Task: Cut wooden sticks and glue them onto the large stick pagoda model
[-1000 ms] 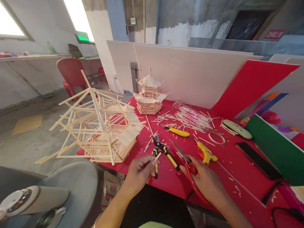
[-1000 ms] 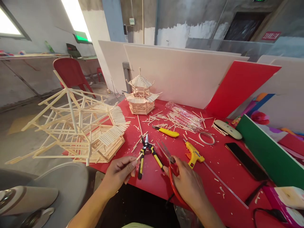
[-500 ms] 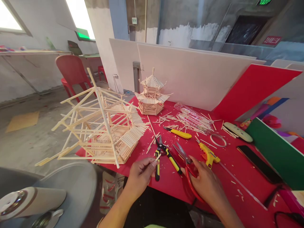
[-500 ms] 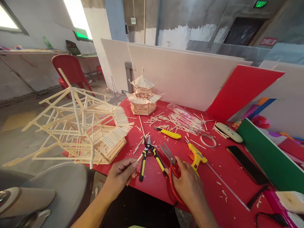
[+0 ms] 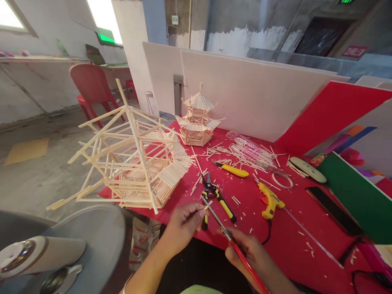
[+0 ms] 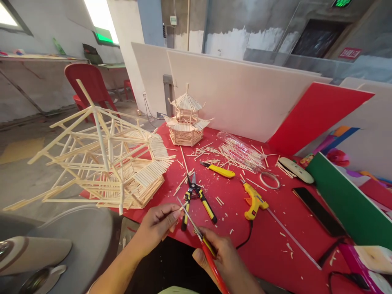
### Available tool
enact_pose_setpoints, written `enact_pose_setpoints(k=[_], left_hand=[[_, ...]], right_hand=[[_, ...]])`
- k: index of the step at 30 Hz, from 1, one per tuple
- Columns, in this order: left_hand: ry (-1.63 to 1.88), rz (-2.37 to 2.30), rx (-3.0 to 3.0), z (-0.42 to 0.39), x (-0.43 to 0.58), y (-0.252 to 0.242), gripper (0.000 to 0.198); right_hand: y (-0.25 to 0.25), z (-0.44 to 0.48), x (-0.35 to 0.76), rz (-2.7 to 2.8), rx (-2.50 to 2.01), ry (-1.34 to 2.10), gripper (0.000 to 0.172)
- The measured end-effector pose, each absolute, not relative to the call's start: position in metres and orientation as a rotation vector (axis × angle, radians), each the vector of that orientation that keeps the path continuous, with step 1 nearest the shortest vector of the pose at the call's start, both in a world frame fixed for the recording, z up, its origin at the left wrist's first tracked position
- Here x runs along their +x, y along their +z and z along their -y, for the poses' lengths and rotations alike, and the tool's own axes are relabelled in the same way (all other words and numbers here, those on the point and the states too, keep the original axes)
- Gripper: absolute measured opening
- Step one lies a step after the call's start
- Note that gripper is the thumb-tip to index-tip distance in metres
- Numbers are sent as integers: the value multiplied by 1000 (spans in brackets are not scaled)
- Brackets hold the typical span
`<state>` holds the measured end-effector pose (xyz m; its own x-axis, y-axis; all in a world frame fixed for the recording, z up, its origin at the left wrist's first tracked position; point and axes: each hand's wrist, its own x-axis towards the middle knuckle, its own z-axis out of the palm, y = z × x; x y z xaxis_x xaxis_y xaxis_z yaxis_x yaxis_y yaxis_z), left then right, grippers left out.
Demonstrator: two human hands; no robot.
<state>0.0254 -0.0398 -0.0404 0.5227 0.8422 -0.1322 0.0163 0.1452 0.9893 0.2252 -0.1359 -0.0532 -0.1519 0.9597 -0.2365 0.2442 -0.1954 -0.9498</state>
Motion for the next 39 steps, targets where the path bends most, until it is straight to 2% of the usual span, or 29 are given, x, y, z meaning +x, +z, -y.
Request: enact_pose_setpoints(k=[7,12,17,19,24,30,35,39], left_hand=[[668,-781,1206,42,24,-38,36],[669,-780,1129,44,28,-44,38],[639,-774,1075,44,28,-47,36],[638,-787,1061,44,28,-48,36],[674,-793,1151,46,31,-40,37],[642,-726,1249,48,30,-33,36],[650,-685,1290,47,26,-38,33],[664,-665,1350,46,24,-36,34]], right_hand=[[-61,155,222,1050,-1252,1800,63],[-65,158,227,842,-1201,1921,61],[-65,158,230,835,-1219,1975,67],[-63,156,228,950,-1274,1881,66],[-55,154,222,1335,-1505,1313,57],[-56,153,225,1732,-1670,813,59],[-61,149,226,1866,-1668,633,60],[-60,147,223,1863,-1623,674,57]])
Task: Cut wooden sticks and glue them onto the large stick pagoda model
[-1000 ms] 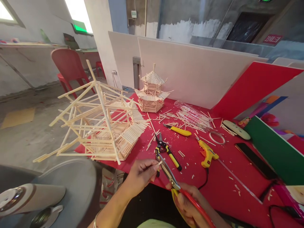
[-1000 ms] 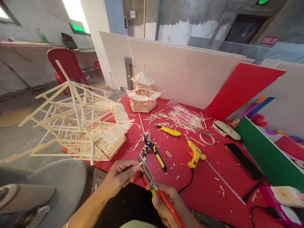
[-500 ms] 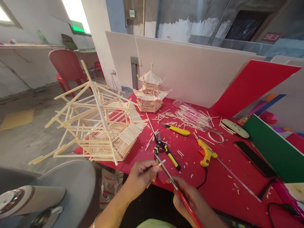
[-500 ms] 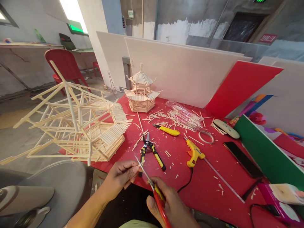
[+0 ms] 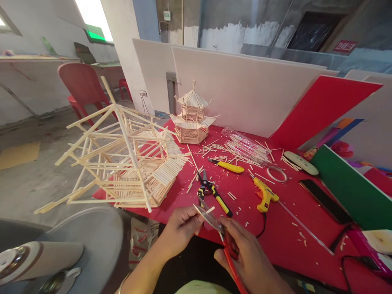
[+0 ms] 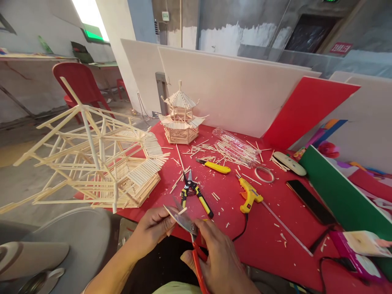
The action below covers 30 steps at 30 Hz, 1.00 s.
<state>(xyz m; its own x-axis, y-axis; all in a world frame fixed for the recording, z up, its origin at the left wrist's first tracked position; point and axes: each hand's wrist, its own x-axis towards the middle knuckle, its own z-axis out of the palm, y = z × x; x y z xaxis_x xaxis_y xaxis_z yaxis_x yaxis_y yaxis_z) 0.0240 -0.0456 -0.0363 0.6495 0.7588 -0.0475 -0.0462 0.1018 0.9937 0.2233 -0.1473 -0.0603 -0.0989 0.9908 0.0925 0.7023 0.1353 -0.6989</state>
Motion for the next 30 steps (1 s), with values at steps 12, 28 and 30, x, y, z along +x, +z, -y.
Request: enact_pose_setpoints(k=[12,28,30], left_hand=[[614,-661,1351,47,24,-30,38],[752,-899,1547,52,34,-28,34],[738,-880,1588,52,35,-27,38]], right_hand=[[-63,152,225,1889,-1658,595,57],[-65,146,227,1709,-1579,738,43],[-63,145,227,1704,-1591,745,45]])
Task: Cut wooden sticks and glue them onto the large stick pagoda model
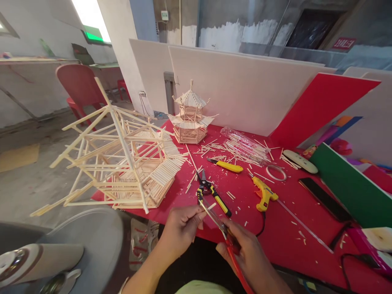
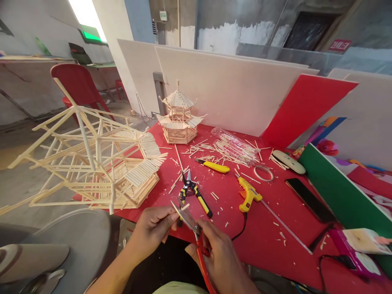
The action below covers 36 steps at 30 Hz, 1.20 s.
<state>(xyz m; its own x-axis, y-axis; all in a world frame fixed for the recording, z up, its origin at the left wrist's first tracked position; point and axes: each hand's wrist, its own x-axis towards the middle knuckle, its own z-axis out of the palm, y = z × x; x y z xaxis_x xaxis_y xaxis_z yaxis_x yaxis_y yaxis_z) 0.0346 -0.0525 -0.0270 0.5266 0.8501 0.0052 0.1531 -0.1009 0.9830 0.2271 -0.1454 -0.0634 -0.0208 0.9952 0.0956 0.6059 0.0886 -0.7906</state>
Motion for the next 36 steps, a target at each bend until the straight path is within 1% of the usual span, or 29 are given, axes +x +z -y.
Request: enact_pose_setpoints(k=[3,7,10,14,16,19,24,27,32,36], left_hand=[[682,-798,1593,51,35,-23,42],[724,-774,1555,49,33,-20,42],[703,-748,1484,48,32,-24,40],[547,-674,1214,45,28,-32,38],[494,-639,1136,43,27,-31,40],[521,-652,1167,42,26,-27,40],[609,-722,1174,44,31,-26,41],[612,-723,1168,42,31,-28,42],[598,-739,1150,37,27,-27,39],[591,-716,1163,38,26,-23,38]], right_hand=[[-61,144,226,1713,-1591,704,47],[-60,143,225,1732,-1518,755,41],[-60,144,227,1728,-1554,766,40],[-56,143,230,1763,-1612,770,47],[-53,143,229,1765,-1583,795,45],[-53,142,227,1721,-1530,853,37],[-57,140,226,1708,-1568,823,38],[-51,139,225,1635,-1543,985,39],[-34,141,222,1456,-1468,1253,45],[-36,147,220,1177,-1355,1649,52]])
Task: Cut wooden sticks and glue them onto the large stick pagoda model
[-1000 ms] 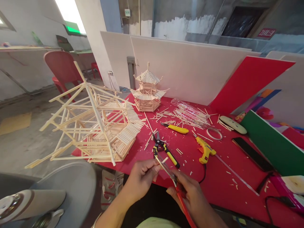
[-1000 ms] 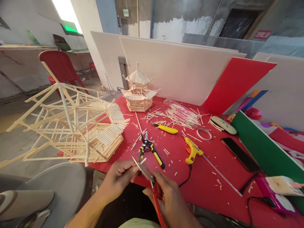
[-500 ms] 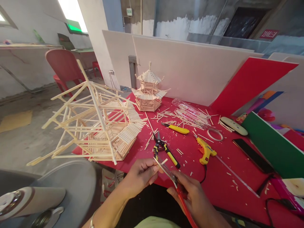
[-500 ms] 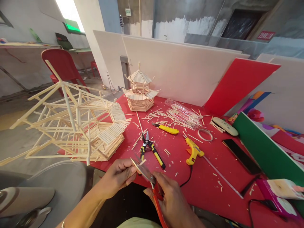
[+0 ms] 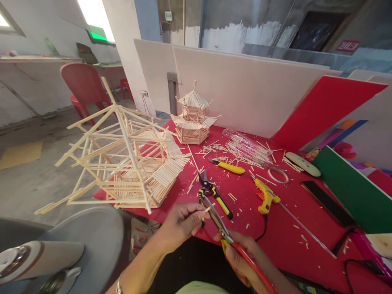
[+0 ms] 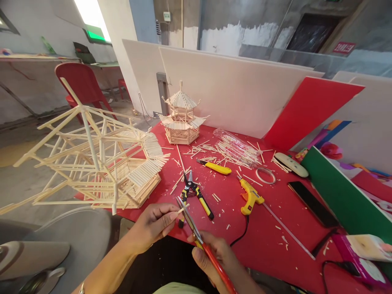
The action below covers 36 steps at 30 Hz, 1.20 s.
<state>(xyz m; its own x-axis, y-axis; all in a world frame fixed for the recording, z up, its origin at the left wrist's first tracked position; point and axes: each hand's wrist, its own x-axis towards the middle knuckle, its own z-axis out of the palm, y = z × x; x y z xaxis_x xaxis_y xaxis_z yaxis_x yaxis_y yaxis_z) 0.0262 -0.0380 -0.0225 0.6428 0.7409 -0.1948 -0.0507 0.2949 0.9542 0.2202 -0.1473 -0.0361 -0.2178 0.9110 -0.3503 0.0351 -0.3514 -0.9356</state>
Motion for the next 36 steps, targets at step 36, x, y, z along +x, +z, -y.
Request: enact_pose_setpoints(k=[36], left_hand=[[1076,-917,1106,17,50,-50,22]], right_hand=[[-4,102,233,1889,-1955,631,57]])
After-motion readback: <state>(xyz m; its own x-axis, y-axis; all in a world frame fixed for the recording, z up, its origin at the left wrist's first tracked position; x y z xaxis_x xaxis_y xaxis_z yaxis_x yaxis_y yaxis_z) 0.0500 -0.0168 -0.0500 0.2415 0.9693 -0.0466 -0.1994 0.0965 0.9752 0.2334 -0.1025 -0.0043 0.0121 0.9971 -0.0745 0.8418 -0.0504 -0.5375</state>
